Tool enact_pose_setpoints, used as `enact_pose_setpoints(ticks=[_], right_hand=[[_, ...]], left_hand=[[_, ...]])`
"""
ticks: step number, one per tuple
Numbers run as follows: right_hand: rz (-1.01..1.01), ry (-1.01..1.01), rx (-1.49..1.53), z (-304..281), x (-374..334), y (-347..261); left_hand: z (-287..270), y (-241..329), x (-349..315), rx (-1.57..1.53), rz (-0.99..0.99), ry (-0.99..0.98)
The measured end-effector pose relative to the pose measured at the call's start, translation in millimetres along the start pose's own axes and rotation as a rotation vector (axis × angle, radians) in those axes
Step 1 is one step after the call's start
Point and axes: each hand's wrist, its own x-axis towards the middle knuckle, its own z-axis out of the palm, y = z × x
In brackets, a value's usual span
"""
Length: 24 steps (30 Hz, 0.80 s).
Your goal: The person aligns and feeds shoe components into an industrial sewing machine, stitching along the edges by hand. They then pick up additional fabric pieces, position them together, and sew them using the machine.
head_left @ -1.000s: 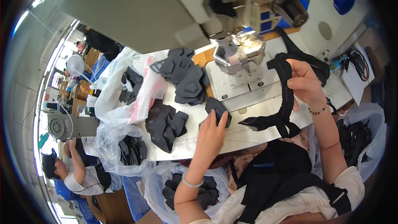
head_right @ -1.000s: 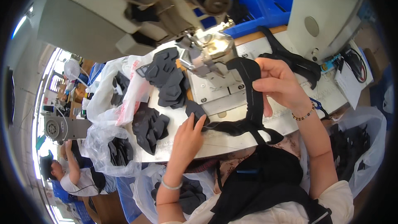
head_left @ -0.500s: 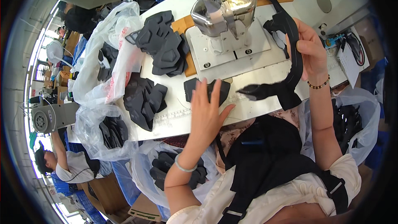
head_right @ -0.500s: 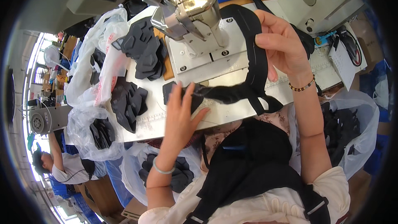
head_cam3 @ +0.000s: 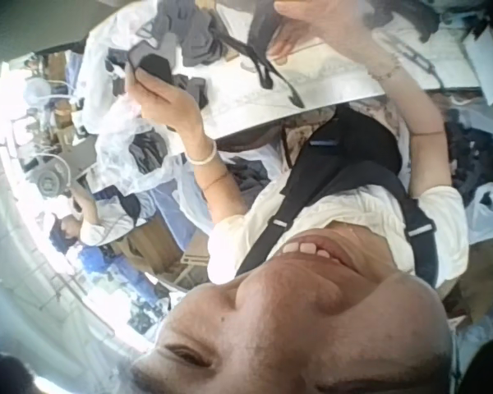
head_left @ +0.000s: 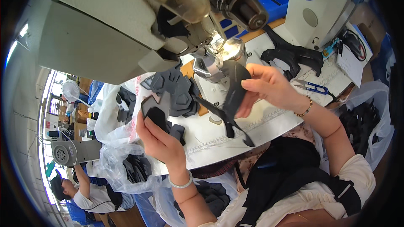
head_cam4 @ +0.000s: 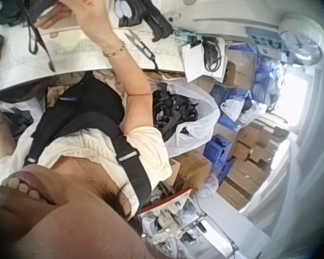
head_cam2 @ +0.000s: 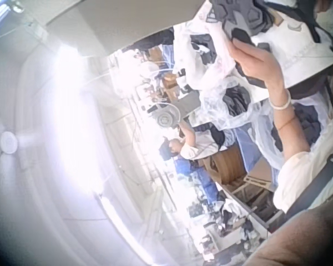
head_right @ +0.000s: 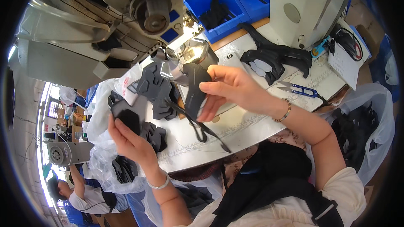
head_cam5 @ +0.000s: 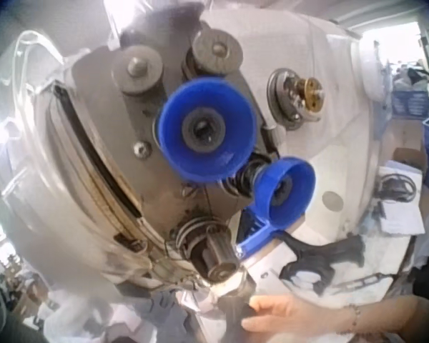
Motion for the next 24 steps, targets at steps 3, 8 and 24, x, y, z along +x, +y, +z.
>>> enact_pose_setpoints(ticks=[3,8,24], right_hand=[[-0.180,0.100,0.176,18,0,8],[-0.229,0.090,0.276,31,-4,18],[-0.186,0.240,0.337,46,24,18]], left_hand=[[-1,49,23,0.014,0.776,-0.216],[31,50,29,0.162,1.186,-0.384],[32,39,31,-0.127,0.856,-0.527]])
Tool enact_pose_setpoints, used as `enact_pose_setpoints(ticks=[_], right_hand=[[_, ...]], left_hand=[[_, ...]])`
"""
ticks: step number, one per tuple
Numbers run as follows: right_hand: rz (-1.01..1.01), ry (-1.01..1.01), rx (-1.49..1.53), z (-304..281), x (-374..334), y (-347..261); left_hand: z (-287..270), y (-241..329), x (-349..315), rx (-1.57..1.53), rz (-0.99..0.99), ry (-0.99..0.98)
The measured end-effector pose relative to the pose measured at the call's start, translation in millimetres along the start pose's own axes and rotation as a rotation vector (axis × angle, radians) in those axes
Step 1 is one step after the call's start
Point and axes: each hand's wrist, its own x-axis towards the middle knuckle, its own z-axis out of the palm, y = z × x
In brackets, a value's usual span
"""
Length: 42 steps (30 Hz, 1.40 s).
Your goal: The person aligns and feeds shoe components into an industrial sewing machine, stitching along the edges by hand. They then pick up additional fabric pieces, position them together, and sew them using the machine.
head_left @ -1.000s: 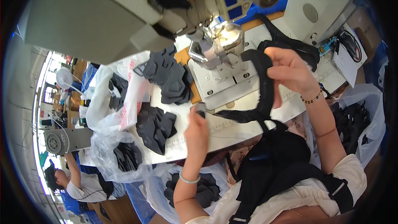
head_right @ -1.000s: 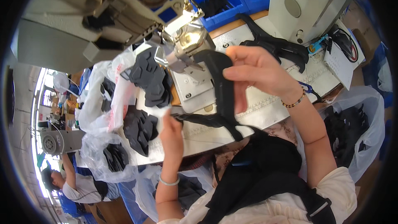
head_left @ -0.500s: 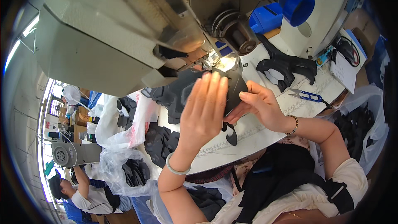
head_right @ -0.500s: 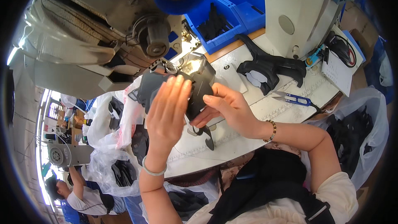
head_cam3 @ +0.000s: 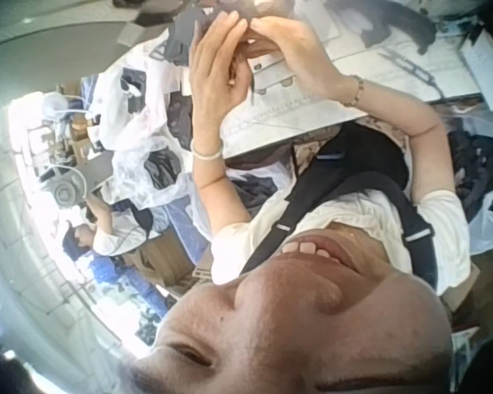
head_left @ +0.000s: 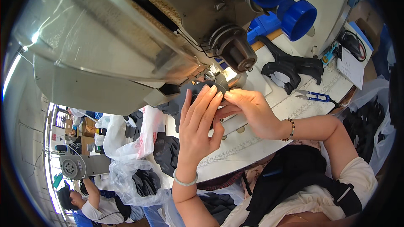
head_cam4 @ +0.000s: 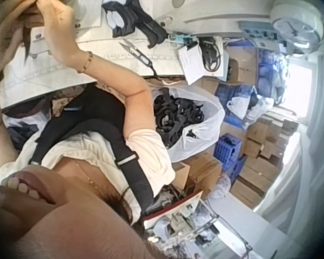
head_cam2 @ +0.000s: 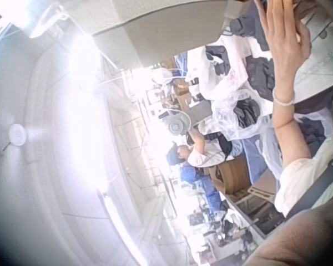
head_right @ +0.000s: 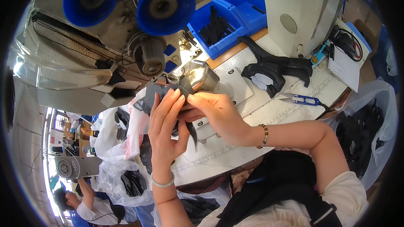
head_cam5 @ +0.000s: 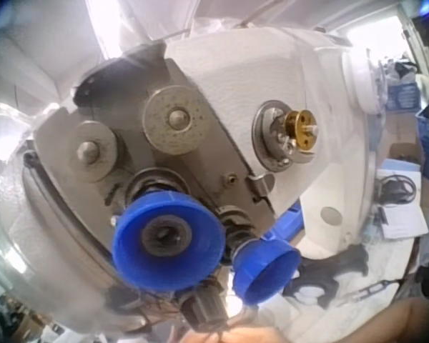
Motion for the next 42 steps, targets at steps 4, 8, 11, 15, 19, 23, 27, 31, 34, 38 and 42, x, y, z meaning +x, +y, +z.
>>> enact_pose_setpoints(ticks=[4,8,11,15,19,23,27,31,34,38,42], right_hand=[[-0.060,-0.020,-0.341,-3,2,-10],[-0.433,0.028,-1.072,-34,2,-16],[-1.226,-0.091,-1.621,-32,10,-21],[-1.332,-0.158,-1.669,-39,24,-20],[-1.331,-0.167,-1.579,-45,26,-21],[-1.354,-0.191,-1.576,-44,28,-23],[-1.380,-0.182,-1.554,-42,28,-22],[-1.372,-0.210,-1.561,-43,29,-26],[-1.368,-0.233,-1.539,-43,31,-28],[-1.376,-0.242,-1.521,-42,31,-29],[-1.406,-0.226,-1.524,-42,32,-28]], left_hand=[[5,-6,-1,0.004,-0.032,0.006],[13,-27,1,-0.030,0.050,0.051],[2,-29,0,-0.084,0.090,0.088],[-1,-38,8,-0.192,0.068,0.080],[-2,-36,16,-0.257,0.010,0.066],[-1,-31,12,-0.313,-0.132,0.072],[0,-35,11,-0.111,0.050,0.088],[3,-34,10,-0.052,0.098,0.091],[6,-32,8,-0.071,0.083,0.110],[6,-28,9,-0.034,0.068,0.125],[4,-24,12,-0.012,0.035,0.097]])
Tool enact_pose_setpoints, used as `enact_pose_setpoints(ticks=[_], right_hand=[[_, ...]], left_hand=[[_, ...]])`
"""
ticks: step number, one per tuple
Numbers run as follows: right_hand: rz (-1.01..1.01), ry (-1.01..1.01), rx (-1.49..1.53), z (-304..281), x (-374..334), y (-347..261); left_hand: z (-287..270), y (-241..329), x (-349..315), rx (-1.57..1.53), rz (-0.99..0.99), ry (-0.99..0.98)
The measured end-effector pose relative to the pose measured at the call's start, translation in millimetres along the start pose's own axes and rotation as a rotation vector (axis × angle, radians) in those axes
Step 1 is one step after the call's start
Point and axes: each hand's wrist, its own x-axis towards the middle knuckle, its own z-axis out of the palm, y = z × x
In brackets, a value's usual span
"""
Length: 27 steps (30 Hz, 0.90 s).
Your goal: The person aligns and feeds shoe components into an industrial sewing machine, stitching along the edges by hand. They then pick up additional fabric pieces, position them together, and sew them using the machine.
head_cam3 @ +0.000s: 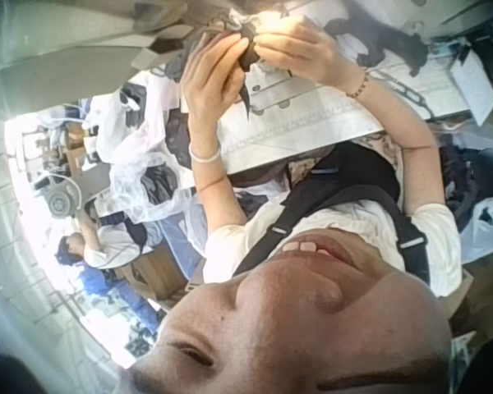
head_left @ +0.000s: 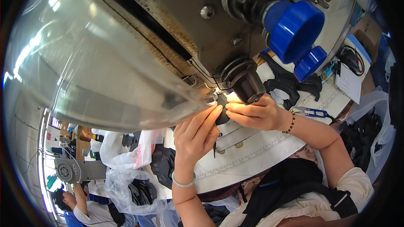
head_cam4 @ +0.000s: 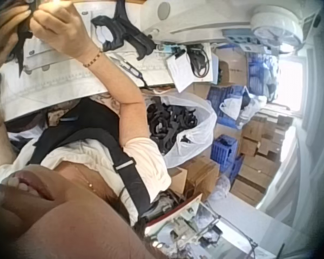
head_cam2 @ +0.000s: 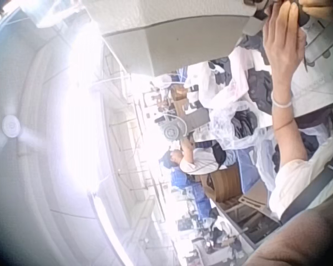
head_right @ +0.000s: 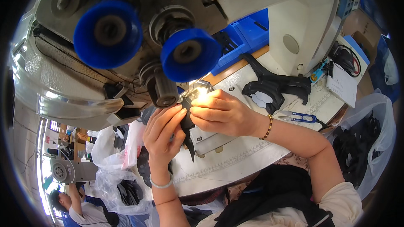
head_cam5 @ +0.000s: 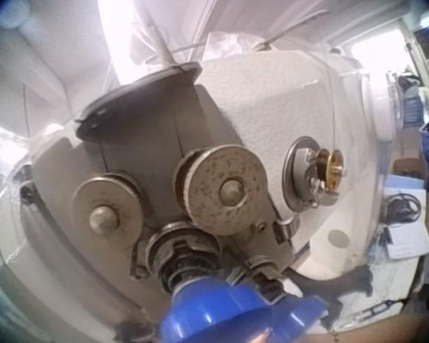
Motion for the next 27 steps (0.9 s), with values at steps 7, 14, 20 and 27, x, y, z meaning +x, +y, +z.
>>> enact_pose_setpoints(ticks=[7,14,20,27], right_hand=[[-0.004,-0.016,0.021,0,0,1],[-0.008,-0.023,0.014,0,0,1],[-0.012,-0.019,0.018,-1,0,2],[0.035,-0.016,0.012,2,1,-4]], left_hand=[[1,0,2,0.014,0.009,0.002],[1,0,1,0.008,0.004,0.001],[-7,11,6,0.014,-0.079,-0.090],[-1,5,2,-0.028,-0.085,-0.076]])
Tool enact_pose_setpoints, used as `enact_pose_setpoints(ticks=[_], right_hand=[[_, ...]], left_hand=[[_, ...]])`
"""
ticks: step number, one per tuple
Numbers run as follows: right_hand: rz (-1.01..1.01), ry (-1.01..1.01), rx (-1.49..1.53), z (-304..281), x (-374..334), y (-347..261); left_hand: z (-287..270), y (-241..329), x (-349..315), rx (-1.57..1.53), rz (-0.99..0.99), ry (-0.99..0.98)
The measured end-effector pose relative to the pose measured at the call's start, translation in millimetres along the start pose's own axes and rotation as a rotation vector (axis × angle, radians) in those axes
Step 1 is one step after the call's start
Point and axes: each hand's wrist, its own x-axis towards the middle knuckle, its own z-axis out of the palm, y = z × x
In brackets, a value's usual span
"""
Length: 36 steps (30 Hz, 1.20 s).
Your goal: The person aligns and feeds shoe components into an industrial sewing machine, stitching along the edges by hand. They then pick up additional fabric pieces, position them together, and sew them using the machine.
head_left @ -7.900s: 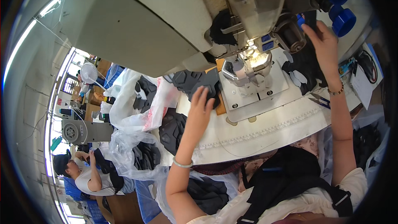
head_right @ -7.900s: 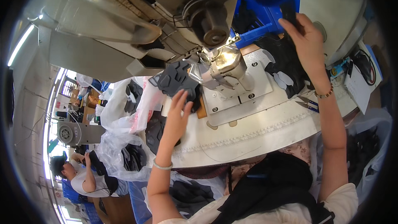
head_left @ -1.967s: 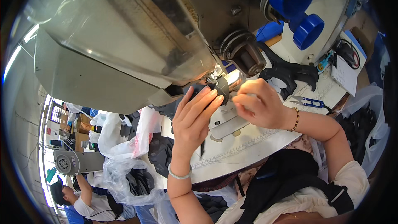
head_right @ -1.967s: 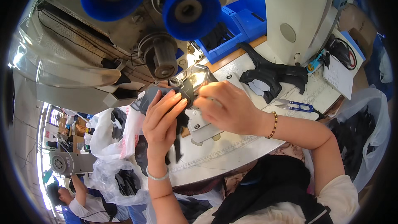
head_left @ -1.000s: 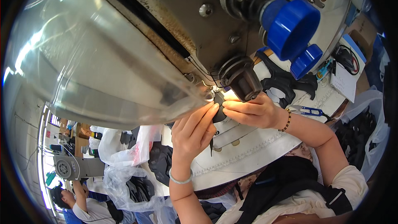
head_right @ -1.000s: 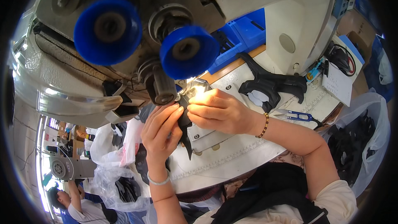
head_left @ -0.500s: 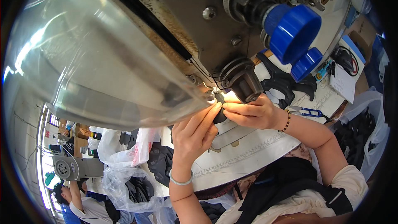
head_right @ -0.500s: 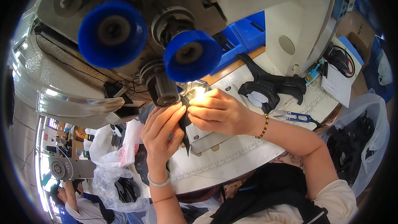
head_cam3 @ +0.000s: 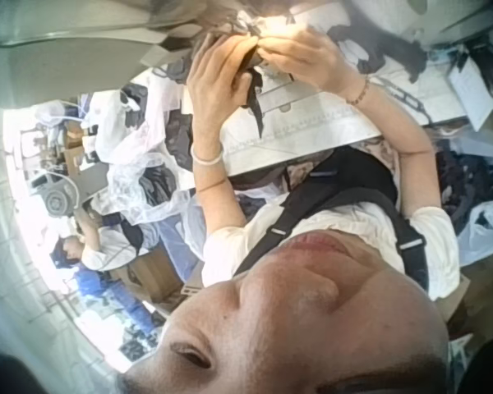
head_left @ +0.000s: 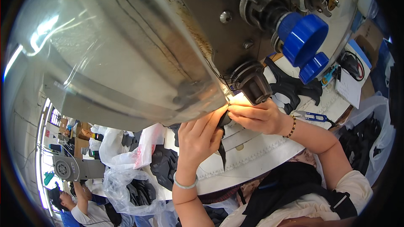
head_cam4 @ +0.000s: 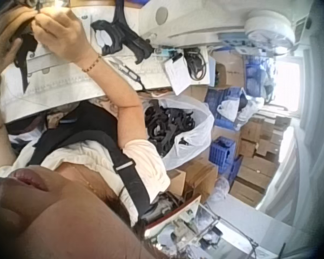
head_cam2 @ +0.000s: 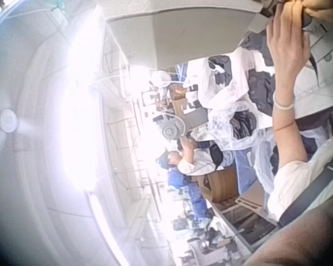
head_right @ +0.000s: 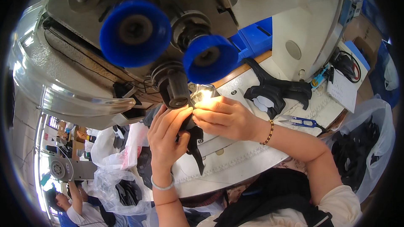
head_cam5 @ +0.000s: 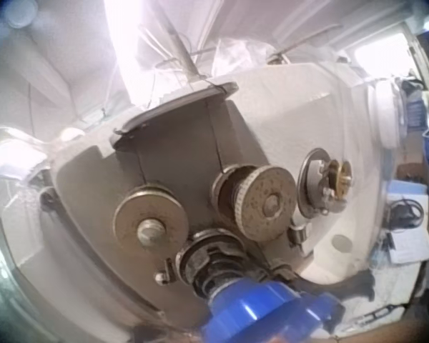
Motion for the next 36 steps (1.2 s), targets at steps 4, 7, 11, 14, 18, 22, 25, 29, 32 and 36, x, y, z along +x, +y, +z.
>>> enact_pose_setpoints(ticks=[4,7,11,14,18,22,25,29,32,36], right_hand=[[0.032,-0.007,-0.028,1,3,-5],[0.061,-0.028,-0.021,1,2,-8],[0.066,-0.052,-0.039,1,0,-7],[0.045,-0.037,-0.035,4,-1,-6],[0.064,-0.047,-0.012,4,-3,-6],[0.058,-0.046,-0.014,4,-1,-5],[0.053,-0.063,-0.010,3,-1,-6],[0.056,-0.056,-0.025,5,-1,-9],[0.059,-0.061,-0.038,4,-2,-9],[0.058,-0.051,-0.056,4,-1,-8]], left_hand=[[0,-6,-1,-0.048,-0.007,0.025],[0,-6,-2,-0.066,-0.023,0.043],[3,-10,-3,-0.096,-0.029,0.078],[4,-11,-4,-0.112,-0.022,0.087],[5,-16,-6,-0.142,-0.025,0.090],[5,-18,-7,-0.167,-0.022,0.091],[8,-22,-9,-0.190,-0.020,0.106],[3,-20,-7,-0.193,-0.022,0.089],[4,-21,-5,-0.182,-0.002,0.085],[4,-21,-5,-0.189,-0.016,0.067]])
